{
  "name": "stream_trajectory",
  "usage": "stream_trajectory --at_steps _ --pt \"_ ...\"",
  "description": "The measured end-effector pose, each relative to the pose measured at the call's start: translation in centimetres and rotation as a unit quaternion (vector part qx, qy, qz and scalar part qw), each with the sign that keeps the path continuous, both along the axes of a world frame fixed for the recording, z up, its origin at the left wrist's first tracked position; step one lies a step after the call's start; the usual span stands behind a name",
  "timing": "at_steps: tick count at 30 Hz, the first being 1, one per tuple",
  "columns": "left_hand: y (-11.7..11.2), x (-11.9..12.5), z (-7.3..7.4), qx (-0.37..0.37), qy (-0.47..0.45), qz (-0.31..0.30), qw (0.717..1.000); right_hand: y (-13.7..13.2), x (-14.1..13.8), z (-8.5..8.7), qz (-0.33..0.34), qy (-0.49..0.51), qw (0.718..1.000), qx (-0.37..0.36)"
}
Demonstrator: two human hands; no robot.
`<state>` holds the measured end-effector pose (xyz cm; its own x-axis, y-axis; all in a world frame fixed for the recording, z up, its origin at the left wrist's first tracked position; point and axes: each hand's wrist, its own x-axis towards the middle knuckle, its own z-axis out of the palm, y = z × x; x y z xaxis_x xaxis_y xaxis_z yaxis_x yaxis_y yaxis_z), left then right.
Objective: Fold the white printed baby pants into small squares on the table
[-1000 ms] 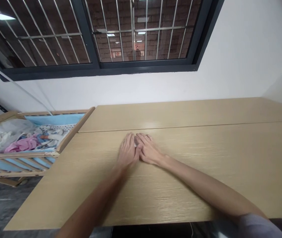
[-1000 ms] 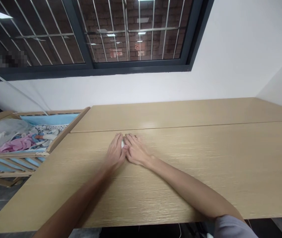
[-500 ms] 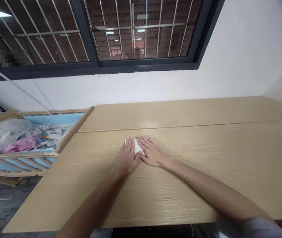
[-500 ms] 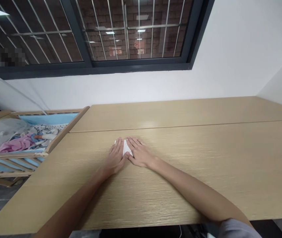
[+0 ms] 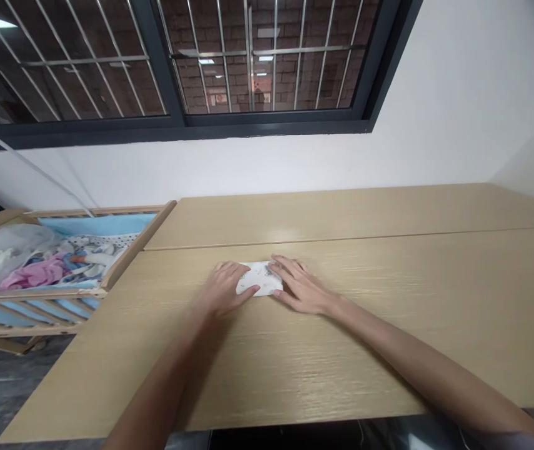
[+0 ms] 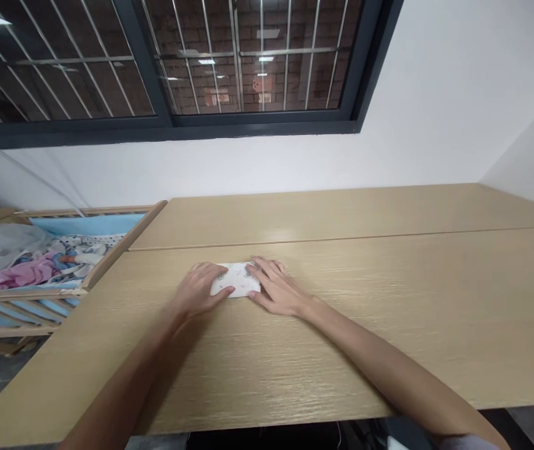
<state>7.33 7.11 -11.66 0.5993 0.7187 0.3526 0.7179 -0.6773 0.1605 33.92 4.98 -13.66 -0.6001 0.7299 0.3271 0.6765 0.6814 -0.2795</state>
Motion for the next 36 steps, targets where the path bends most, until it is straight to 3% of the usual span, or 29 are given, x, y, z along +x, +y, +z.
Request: stream_trajectory --at_steps 4,9,14,16,20,23,25,27,31,34,36 --pt "0.4 -1.0 -0.7 -0.033 0.025 -0.007 0.999 0.2 0.2 -0.4 0.029 -0.013 0.999 -0.035" --pt "0.8 -0.5 -1.9 -0.023 0.019 0.008 1.0 1.2 -0.5 -1.8 0.004 0.009 0.999 -0.054" --pt "1.0 0.5 -1.1 -0.011 -0.014 0.033 0.999 2.9 -1.7 -1.8 -0.045 0.106 0.992 -0.047" --pt "1.0 0.8 0.2 -0.006 -0.036 0.057 0.998 3.8 -2.1 -0.8 -0.077 0.182 0.976 -0.089" --pt "-0.3 1.2 3.6 -0.038 -0.086 0.109 0.99 5.7 -2.2 3.0 -0.079 0.35 0.909 -0.212" --pt "-2.2 1.5 4.8 -0.164 -0.159 0.133 0.964 6.7 -1.9 5.7 -0.048 0.344 0.895 -0.281" --pt "-3.1 1.7 4.2 -0.226 -0.158 0.161 0.948 7.3 -2.0 6.4 -0.038 0.307 0.898 -0.314" --pt "-3.3 2.0 2.9 -0.235 -0.106 0.192 0.947 7.8 -2.3 5.8 -0.044 0.268 0.904 -0.331" --pt "-2.2 2.8 0.2 -0.22 -0.038 0.232 0.947 9.2 -3.6 2.7 -0.083 0.187 0.924 -0.324" --pt "-1.8 3.2 0.0 -0.201 0.001 0.243 0.949 9.9 -4.2 0.8 -0.101 0.15 0.938 -0.297" --pt "-2.6 3.5 0.6 -0.178 0.027 0.248 0.952 9.7 -4.4 0.5 -0.104 0.143 0.943 -0.282"
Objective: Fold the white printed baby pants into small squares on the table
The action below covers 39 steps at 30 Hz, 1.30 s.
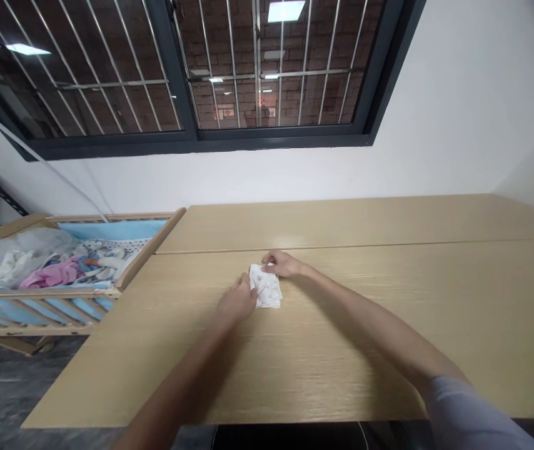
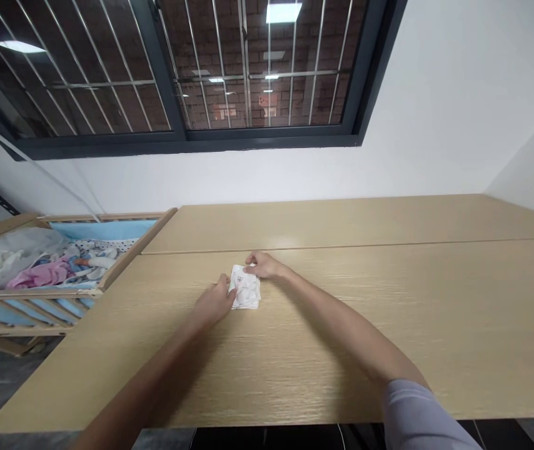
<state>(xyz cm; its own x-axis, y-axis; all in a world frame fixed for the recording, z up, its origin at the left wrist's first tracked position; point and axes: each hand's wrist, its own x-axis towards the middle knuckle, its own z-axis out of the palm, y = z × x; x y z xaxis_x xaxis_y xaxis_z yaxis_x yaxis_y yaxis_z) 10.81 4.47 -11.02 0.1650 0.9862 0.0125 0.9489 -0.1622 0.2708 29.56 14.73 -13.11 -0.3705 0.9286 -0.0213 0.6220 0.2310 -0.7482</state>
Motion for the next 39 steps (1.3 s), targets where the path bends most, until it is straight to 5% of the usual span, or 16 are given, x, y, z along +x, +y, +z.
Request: stream_trajectory --at_steps 3,6,10,14,24,29,31,34,36,39 --pt "-2.8 0.7 0.6 0.039 0.037 -0.017 0.998 -1.5 0.0 1.4 0.037 -0.024 0.993 0.109" --pt "-6.2 2.0 -0.4 0.091 0.065 -0.085 0.99 -4.3 -0.2 3.2 0.169 -0.069 0.957 0.224" --pt "-8.8 4.0 -3.1 0.093 0.121 -0.097 0.983 -7.6 -1.4 3.2 0.333 -0.088 0.922 0.176" --pt "-9.2 4.7 -4.0 0.089 0.136 -0.079 0.983 -7.2 -2.2 1.2 0.38 -0.103 0.914 0.1" --pt "-8.9 4.3 -4.7 0.115 0.106 -0.069 0.985 0.9 -1.2 -0.9 0.307 -0.155 0.93 0.131" --pt "-7.9 3.1 -2.2 0.062 0.037 -0.088 0.993 0.4 -0.8 -0.9 0.28 -0.121 0.943 0.136" --pt "-6.5 1.8 -0.6 0.035 -0.014 -0.09 0.995 0.3 -0.1 -0.3 0.222 -0.08 0.961 0.142" --pt "-3.7 -0.1 1.2 0.035 0.002 -0.027 0.999 0.7 1.0 0.3 0.051 0.024 0.985 0.165" --pt "-1.8 -0.7 1.6 0.042 0.043 0.018 0.998 1.0 1.5 0.2 -0.051 0.101 0.983 0.144" --pt "0.6 -0.7 1.0 0.031 0.07 0.047 0.996 0.7 1.6 -0.9 -0.076 0.157 0.981 0.081"
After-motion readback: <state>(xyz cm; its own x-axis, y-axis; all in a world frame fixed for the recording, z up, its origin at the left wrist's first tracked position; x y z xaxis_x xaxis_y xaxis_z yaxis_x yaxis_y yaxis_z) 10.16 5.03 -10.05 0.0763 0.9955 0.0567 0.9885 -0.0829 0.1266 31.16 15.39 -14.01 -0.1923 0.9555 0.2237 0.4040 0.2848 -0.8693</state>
